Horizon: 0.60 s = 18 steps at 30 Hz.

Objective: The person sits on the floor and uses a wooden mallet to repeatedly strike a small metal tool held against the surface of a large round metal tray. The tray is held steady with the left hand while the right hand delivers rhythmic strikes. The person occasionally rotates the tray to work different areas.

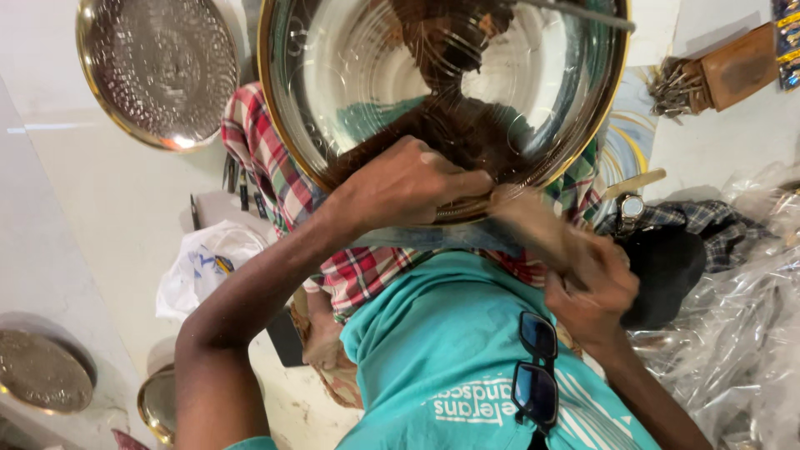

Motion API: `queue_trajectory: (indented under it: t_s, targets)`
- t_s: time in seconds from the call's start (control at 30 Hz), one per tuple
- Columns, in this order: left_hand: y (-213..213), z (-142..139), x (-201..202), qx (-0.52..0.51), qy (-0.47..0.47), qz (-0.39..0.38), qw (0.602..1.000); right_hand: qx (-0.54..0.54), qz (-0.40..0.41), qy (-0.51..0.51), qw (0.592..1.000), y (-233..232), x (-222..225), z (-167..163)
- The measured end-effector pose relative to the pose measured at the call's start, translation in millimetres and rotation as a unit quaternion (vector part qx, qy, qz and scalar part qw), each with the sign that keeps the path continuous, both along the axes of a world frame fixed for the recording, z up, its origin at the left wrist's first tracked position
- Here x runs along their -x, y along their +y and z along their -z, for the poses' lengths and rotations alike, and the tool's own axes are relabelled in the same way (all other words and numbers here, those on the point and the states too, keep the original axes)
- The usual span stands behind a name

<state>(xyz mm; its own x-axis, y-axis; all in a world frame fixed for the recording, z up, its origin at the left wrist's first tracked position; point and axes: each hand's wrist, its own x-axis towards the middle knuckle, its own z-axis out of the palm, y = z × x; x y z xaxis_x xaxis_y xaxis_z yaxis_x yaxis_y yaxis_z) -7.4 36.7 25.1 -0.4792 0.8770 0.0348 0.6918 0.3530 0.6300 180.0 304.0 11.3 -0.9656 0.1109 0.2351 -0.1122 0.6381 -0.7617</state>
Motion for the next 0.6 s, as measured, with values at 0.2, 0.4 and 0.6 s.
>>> queue_trajectory:
  t_s: [0.2,0.4,0.6]
  targets:
    - [-4.5,-10.8,-28.6,-0.032,-0.073,-0.179,0.981,-0.011,-0.065,-0.065,0.996,14.7,36.8,-24.8]
    - [-0.6,-12.3,-48.2,-0.055,-0.050,-0.276,0.958,-0.066,-0.183,-0.160,0.968,18.4,100.6,-66.1]
    - [5.9,-8.6,-67.6,-0.079,-0.034,-0.384,0.919,-0.049,-0.261,-0.134,0.955,12.9,141.6,-86.3]
